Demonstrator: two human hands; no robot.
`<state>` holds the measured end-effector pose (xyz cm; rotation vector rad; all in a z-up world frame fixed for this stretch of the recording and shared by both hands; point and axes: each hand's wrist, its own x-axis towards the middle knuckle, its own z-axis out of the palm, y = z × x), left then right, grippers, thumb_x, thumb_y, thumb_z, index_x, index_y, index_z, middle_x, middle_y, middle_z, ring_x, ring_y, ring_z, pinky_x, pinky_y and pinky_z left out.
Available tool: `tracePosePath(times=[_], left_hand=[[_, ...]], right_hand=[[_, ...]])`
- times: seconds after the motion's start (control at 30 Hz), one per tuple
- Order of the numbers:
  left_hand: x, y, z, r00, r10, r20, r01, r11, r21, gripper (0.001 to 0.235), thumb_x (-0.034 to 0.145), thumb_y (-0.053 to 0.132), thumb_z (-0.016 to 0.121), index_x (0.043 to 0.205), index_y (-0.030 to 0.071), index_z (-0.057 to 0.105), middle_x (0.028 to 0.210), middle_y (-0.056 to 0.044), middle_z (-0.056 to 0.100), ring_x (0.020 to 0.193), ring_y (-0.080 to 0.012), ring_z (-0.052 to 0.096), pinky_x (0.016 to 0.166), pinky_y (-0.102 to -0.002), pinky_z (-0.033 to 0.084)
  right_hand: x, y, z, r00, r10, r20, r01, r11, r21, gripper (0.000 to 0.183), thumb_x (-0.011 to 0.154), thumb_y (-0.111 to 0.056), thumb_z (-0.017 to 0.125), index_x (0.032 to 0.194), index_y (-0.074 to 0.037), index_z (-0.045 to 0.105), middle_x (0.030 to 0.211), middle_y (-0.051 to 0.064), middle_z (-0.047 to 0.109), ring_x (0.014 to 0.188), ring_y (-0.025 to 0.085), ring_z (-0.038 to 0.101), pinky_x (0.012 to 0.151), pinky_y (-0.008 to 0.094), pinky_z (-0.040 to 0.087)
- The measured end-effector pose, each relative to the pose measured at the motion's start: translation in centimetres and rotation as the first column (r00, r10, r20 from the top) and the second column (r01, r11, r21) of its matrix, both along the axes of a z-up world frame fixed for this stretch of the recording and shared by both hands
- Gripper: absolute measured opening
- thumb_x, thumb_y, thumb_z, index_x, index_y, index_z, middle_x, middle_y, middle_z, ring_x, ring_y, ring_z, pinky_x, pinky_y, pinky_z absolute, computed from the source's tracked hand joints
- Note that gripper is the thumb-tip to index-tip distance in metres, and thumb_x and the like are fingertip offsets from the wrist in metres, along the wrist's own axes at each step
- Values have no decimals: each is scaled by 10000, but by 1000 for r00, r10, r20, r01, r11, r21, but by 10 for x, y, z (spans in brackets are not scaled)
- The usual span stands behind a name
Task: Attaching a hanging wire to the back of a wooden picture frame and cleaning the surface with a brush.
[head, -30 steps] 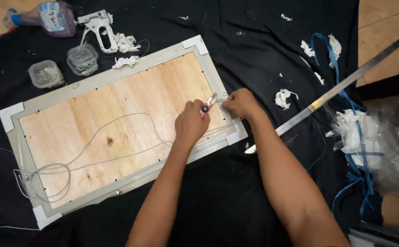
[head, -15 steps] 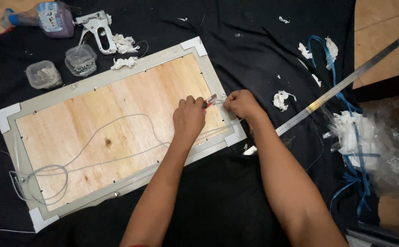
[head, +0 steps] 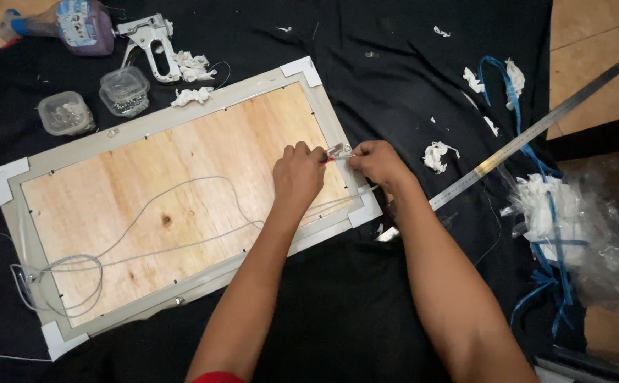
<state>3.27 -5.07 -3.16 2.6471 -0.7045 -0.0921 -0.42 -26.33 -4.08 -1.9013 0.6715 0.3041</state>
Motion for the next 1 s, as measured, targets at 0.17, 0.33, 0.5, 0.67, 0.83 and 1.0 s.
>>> tracePosePath(times=[0.17,0.33,0.5,0.67,0.83,1.0], left_hand=[[3,-8,-14,1000,8,4,-8,1000,-24,384,900,332,730,1259,208,673,1048,-52,575,1046,-286,574,761,-426,570],[0,-7,-15,1000,3,-1,-3,999,-53,391,911,367,716,1279,241,673,1044,-28,562,1030,-260,561,754,-399,562],[3,-8,-15,988,-32,154,35,999,-14,353,906,332,725,1244,236,689,991,-18,544,978,-250,548,729,-386,542],[15,4,-11,963,-140,229,151,988,-30,369,903,313,743,1259,229,693,1007,-33,518,981,-274,511,755,-399,475],[21,9,-17,944,-193,267,200,980,1,344,915,306,722,1251,239,691,1021,-39,496,984,-275,494,764,-404,446],[26,8,-12,950,-227,215,230,973,15,305,940,311,697,1233,231,720,1012,-36,503,971,-265,497,757,-395,432]], right_hand=[[0,2,7,1000,-7,10,8,1000,-10,206,776,-192,840,871,-29,756,732,81,639,671,141,574,580,264,491],[0,3,4,1000,-17,11,17,1000,0,206,774,-202,845,857,-35,756,708,70,604,672,151,556,569,259,457],[1,3,3,1000,-5,12,5,1000,-31,188,771,-203,833,857,-50,768,707,77,617,670,157,561,568,269,459],[0,4,6,1000,-9,8,9,1000,-15,166,781,-192,818,853,-53,762,715,62,607,683,155,549,576,259,448],[1,5,7,1000,-2,0,2,1000,-24,164,778,-179,809,861,-47,755,731,60,597,702,154,546,584,254,443],[2,5,12,1000,-1,-18,0,999,-35,141,776,-173,805,858,-65,766,744,64,624,707,150,561,589,265,471]])
